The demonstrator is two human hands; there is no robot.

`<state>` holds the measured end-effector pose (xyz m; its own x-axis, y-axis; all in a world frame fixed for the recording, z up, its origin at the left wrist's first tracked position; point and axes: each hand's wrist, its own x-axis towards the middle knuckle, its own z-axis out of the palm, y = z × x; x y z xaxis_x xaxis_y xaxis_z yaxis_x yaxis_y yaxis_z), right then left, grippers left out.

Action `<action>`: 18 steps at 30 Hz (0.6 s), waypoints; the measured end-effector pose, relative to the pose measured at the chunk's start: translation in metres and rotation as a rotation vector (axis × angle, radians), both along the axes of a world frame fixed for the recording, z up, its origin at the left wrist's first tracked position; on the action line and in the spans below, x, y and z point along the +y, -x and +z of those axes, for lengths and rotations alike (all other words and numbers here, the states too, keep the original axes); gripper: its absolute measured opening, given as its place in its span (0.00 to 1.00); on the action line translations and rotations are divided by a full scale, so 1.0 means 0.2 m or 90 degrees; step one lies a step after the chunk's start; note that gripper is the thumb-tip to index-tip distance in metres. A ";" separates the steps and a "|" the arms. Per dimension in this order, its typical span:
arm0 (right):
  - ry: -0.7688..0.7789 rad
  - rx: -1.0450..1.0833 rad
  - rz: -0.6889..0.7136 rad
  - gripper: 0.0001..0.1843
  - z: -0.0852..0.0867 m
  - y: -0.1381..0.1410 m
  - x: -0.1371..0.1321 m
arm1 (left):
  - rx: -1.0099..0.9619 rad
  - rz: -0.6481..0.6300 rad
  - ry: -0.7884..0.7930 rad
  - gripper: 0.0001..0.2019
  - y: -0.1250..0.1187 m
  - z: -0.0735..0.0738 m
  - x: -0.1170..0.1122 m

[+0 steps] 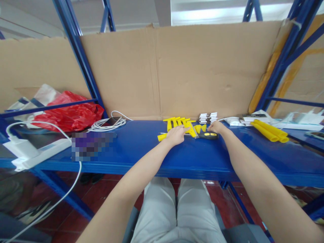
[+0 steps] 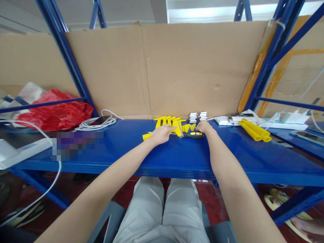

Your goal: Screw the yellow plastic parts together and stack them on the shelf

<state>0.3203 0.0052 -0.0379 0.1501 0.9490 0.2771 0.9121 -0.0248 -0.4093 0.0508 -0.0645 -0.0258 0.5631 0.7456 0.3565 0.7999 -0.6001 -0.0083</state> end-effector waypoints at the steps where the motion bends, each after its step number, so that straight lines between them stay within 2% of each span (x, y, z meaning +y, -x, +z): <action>1: 0.029 -0.003 -0.002 0.05 0.00 0.00 0.00 | 0.000 -0.001 0.001 0.24 0.00 0.00 0.00; 4: 0.077 -0.021 -0.008 0.07 0.01 0.02 0.00 | -0.002 -0.005 0.004 0.24 0.00 -0.01 0.00; 7: 0.065 -0.003 -0.022 0.09 0.03 0.03 -0.01 | -0.005 -0.012 0.008 0.24 -0.01 -0.01 0.00; 11: 0.009 0.103 -0.003 0.10 0.08 0.09 -0.05 | -0.010 -0.017 0.004 0.24 -0.01 -0.02 0.01; 14: -0.032 0.152 0.063 0.08 0.13 0.17 -0.09 | -0.017 -0.018 -0.006 0.24 -0.01 -0.03 0.02; 18: -0.110 0.274 0.225 0.06 0.15 0.31 -0.12 | -0.002 -0.039 -0.023 0.24 -0.01 -0.02 0.01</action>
